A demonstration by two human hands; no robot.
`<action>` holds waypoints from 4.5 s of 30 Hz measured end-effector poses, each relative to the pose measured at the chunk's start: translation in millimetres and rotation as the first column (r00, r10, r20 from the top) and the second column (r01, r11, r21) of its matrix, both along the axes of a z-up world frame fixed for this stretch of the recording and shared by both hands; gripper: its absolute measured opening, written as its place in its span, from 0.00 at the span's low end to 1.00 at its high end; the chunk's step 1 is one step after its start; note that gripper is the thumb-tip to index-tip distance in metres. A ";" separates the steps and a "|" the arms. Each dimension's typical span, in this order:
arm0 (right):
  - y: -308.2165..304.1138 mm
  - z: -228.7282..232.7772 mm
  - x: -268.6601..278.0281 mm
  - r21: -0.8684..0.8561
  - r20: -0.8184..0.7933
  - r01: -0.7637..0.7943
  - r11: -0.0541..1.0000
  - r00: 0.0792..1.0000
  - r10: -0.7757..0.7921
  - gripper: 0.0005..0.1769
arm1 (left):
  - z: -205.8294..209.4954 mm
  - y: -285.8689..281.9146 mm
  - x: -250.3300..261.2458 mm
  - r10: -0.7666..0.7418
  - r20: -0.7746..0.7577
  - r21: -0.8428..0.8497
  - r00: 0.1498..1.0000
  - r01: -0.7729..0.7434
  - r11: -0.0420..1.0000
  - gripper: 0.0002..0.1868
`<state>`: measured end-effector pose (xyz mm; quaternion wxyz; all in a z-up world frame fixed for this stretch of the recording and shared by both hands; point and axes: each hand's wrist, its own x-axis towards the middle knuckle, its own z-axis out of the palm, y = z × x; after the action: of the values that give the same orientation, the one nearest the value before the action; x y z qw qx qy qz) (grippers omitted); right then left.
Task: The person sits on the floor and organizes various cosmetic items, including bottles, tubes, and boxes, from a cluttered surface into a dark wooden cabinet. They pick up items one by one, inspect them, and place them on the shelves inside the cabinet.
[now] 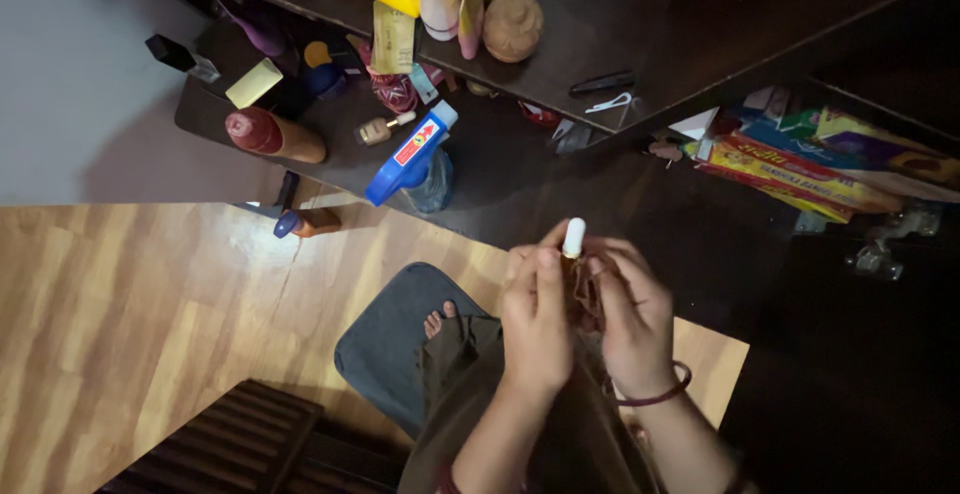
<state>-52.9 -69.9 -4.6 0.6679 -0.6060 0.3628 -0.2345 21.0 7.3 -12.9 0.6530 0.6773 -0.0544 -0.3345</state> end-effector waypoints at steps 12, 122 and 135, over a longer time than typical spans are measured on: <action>28.0 33.2 3.9 -0.546 -0.141 -0.053 0.836 0.990 -0.030 0.17 | 14.0 -16.9 2.5 0.175 -0.522 -0.139 0.835 -0.286 0.948 0.20; -159.9 476.3 38.1 -0.909 0.013 0.211 0.360 0.877 -0.480 0.17 | 445.0 -135.0 10.3 -0.125 0.226 -0.582 0.966 0.237 0.778 0.34; -199.0 473.8 25.9 -0.603 0.197 0.348 0.718 0.937 -0.288 0.19 | 440.6 -141.0 8.4 -0.147 0.401 -0.474 0.904 0.342 0.811 0.38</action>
<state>-27.0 -268.9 469.2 0.3918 -0.7113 0.3319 -0.4801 29.4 -133.7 427.6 0.7458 0.5036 -0.3470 -0.2640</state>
